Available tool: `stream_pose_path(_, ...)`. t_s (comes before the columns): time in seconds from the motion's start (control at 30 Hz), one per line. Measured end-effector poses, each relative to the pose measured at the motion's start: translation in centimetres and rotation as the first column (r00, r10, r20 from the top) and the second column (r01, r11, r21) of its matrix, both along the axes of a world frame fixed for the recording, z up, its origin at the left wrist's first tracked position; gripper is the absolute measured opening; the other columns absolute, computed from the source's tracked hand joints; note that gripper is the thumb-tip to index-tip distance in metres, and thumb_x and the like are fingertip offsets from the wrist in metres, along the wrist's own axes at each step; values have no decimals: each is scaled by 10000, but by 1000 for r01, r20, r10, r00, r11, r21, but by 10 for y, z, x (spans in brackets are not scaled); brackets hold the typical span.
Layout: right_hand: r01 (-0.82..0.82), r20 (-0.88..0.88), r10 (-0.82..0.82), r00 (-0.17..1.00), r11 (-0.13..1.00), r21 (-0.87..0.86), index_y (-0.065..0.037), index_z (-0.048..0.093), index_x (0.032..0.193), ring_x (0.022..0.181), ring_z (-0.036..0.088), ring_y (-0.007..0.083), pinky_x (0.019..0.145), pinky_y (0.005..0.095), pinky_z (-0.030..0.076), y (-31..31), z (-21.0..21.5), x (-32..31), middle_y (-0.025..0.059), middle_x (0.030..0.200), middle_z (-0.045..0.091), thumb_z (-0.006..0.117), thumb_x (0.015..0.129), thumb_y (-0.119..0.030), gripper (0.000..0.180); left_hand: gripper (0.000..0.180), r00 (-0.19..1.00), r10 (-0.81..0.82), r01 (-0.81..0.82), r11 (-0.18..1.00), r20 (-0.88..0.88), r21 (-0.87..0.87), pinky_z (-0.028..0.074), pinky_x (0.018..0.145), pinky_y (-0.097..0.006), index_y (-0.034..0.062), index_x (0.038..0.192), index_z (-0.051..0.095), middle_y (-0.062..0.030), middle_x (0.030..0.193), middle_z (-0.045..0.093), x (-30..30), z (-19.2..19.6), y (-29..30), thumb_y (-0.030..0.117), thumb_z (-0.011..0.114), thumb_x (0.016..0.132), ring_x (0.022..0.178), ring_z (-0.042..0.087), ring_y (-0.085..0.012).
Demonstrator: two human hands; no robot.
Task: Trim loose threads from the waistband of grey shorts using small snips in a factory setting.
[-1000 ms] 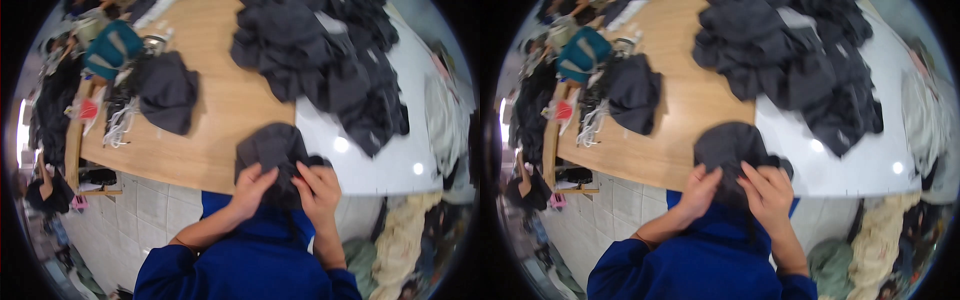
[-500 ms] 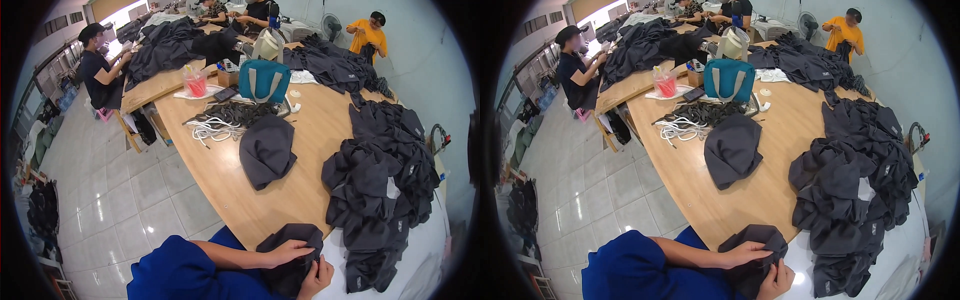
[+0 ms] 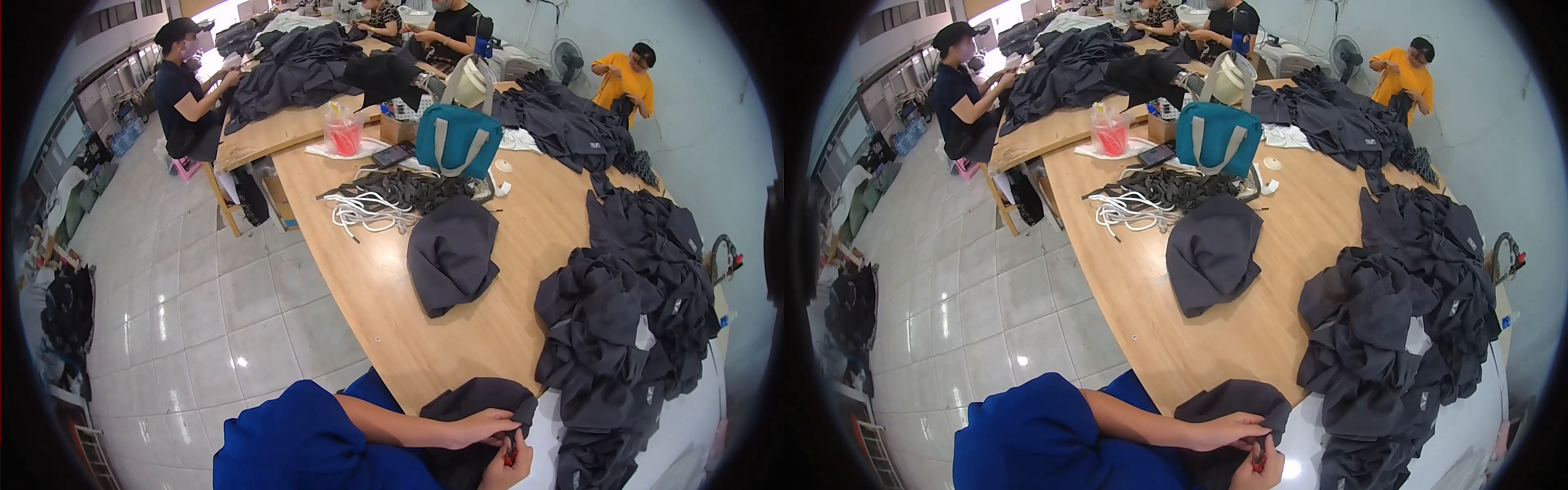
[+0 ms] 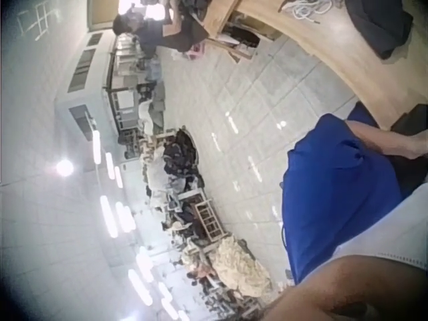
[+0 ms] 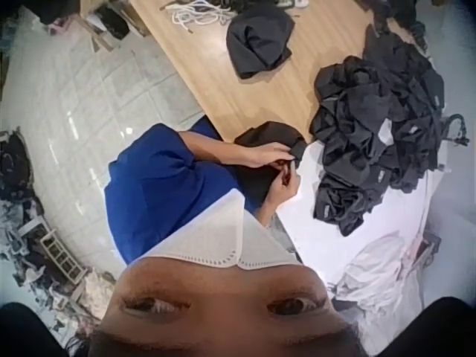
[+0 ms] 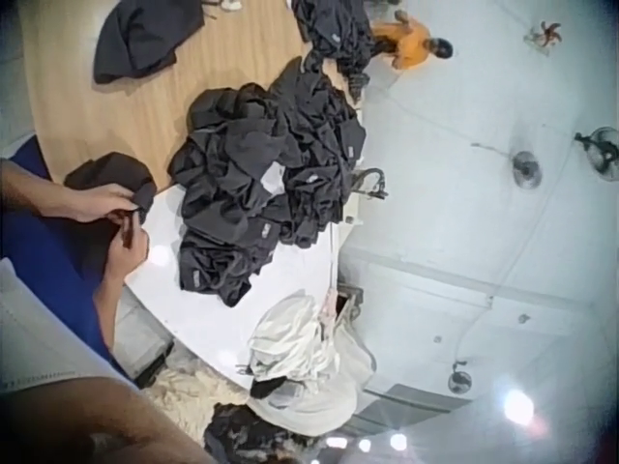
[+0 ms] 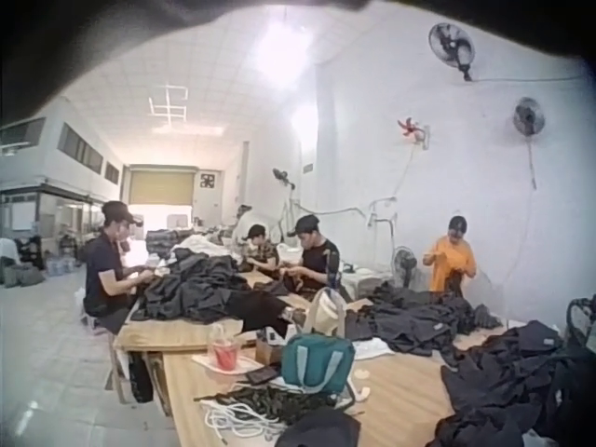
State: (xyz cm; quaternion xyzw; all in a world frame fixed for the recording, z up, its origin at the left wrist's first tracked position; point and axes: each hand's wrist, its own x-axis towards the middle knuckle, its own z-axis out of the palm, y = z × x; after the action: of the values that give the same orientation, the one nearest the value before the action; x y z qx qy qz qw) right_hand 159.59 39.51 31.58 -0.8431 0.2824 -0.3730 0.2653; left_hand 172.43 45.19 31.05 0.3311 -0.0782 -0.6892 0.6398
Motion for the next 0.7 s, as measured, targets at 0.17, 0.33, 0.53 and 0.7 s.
stream_pose_path(0.17, -10, 54, 7, 999, 998, 57, -22, 673, 948, 526, 431, 161, 477, 270, 347, 6, 8, -4, 75, 632, 488, 665, 770, -7, 179, 226, 986, -56, 61, 998, 157, -26, 459, 719, -194, 71, 980, 520, 8, 833, 579, 4, 11, 3, 289, 515, 922, 752, 556, -37)
stream_pose_path(0.33, -257, 107, 262, 959, 965, -56, -19, 663, 822, 492, 401, 191, 469, 286, 334, 17, 32, -5, 81, 566, 441, 688, 758, -25, 69, 507, 809, -201, 220, 975, 553, 32, 403, 600, -213, -18, 872, 556, -22, 779, 533, 16, 16, -2, 489, 557, 857, 689, 480, -84)
stream_pose_path(0.53, -151, 180, 185, 966, 971, -187, 11, 617, 769, 495, 415, 220, 474, 321, 337, 13, 48, -16, 110, 586, 477, 651, 822, -91, 119, 838, 848, -144, 84, 987, 511, 138, 371, 913, -274, -160, 1152, 447, -188, 1149, 519, 24, 39, -11, 626, 403, 864, 1067, 465, -181)
stream_pose_path(0.7, 1, 572, 24, 820, 999, -44, 6, 544, 811, 584, 436, 173, 547, 290, 360, 10, 48, -21, 95, 682, 510, 577, 893, -191, 216, 536, 927, 90, -51, 992, 363, -117, 367, 902, -245, 20, 1093, 502, -19, 1075, 541, 42, 93, -2, 471, 238, 974, 1012, 464, -93)
